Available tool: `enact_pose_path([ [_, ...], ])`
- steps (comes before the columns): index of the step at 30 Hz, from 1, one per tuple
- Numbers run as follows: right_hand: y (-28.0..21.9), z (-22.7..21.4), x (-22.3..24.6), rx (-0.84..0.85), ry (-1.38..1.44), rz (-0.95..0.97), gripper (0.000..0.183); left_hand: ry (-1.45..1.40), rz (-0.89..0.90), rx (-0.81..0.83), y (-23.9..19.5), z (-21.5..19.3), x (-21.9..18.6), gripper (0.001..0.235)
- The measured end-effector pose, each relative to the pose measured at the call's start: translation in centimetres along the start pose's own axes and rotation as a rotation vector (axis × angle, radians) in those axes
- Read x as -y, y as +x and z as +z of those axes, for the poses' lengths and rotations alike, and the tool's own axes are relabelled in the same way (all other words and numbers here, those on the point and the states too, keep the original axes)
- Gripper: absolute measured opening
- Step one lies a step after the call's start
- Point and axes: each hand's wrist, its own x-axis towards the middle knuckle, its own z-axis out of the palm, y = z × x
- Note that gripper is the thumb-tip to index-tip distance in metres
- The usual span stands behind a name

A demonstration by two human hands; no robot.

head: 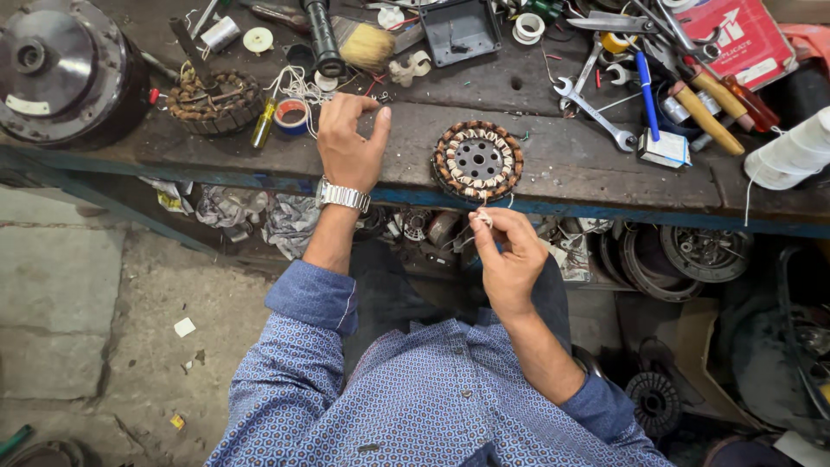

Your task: The person sits at a workbench and repeatedly threads a white string through the slots of a motor stator. The person pulls the string through, adjusts the stator, and repeats the threading action multiple times.

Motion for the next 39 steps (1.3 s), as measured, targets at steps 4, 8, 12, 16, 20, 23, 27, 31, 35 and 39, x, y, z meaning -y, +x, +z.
enact_pose_path([
  [4,-0.2,-0.1,-1.4,-0.011,0.119,0.051,0.007,0.005,0.014,0.001,0.1,0.0,0.0,0.014],
  [8,-0.4,-0.4,-2.1,-0.048,0.125,0.037,0.005,0.001,0.021,-0.003,0.0,0.0,-0.1,0.014],
  [12,-0.1,-1.3,-1.9,-0.078,0.205,0.069,0.004,0.002,0.014,0.005,0.2,0.0,-0.3,0.014],
  [16,0.2,-2.1,-1.9,-0.076,0.334,0.159,0.005,0.013,0.022,0.007,0.0,0.0,-0.3,0.014],
  [20,0.8,-2.2,-2.2,-0.06,0.486,0.245,0.003,0.015,0.021,0.01,0.2,0.0,-0.4,0.015],
  [23,0.9,-2.5,-2.2,-0.031,0.622,0.282,0.002,0.009,0.01,0.011,0.2,0.0,-0.3,0.015],
  [27,0.7,-3.1,-2.2,-0.022,0.628,0.316,0.005,0.016,0.012,0.016,0.0,0.1,-0.3,0.015],
  [31,0.9,-3.0,-2.1,-0.05,0.513,0.342,0.004,0.012,0.005,0.018,0.1,0.1,-0.2,0.015],
  [35,0.8,-3.0,-1.9,-0.057,0.512,0.354,0.004,0.016,0.019,0.012,0.0,0.1,-0.2,0.015],
  [39,0.8,-3.0,-1.6,-0.034,0.496,0.357,0.003,0.012,0.006,0.017,0.1,0.0,-0.3,0.015],
])
